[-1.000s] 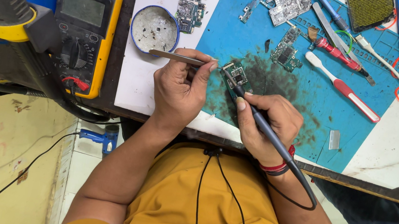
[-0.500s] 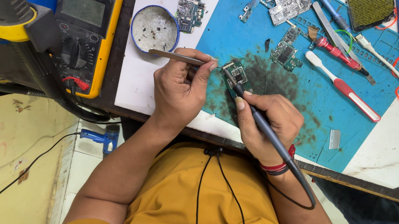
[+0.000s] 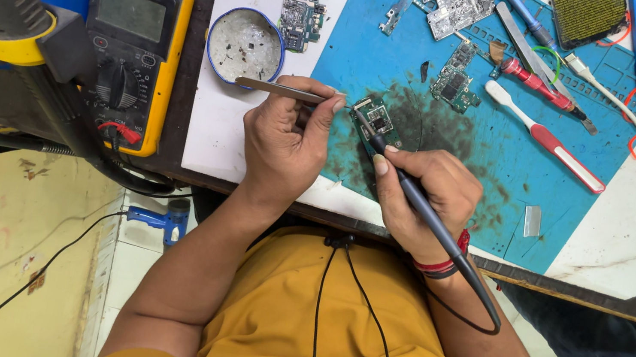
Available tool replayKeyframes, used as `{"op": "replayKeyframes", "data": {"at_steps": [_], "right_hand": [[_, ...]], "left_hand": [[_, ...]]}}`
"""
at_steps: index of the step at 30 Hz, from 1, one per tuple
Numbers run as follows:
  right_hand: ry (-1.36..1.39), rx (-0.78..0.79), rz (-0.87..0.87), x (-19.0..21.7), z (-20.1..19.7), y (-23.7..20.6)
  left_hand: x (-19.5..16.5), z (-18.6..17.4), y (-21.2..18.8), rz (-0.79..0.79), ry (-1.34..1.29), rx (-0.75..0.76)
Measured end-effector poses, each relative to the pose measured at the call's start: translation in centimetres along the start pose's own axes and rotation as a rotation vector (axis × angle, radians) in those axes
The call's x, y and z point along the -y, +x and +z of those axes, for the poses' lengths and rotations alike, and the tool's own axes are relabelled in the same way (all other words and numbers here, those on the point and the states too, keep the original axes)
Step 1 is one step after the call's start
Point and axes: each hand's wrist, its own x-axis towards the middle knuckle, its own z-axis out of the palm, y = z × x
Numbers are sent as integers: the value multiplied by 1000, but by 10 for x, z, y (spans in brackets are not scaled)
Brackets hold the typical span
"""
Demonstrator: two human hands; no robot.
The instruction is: The person solders components on a green circuit board at a repair workbench, holding the board with tweezers while applying a soldering iron. They then use a hot air gun to heat the board, dip the iron in flux, and continue soldering and repositioning the board.
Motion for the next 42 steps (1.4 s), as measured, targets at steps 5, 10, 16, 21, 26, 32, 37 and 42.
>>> {"op": "replayKeyframes", "data": {"at_steps": [5,10,16,21,26,32,37,42], "right_hand": [[6,-6,1,1,1,1],[4,1,-7,1,1,1],[3,1,-22,1,2,2],[-7,7,-12,1,2,2],[-5,4,-11,2,2,2],[-4,6,-10,2,2,2],[-1,10,-6,2,1,2],[-3,-4,6,2,1,1]], "left_hand": [[0,0,-1,5,0,-1],[1,0,0,8,8,-4],[1,1,-1,9,6,-3],[2,1,-1,8,-2,-7],[2,1,-1,10,6,-10],[2,1,-1,11,4,-6],[2,1,-1,19,15,-12],[3,1,0,13,11,-9]]}}
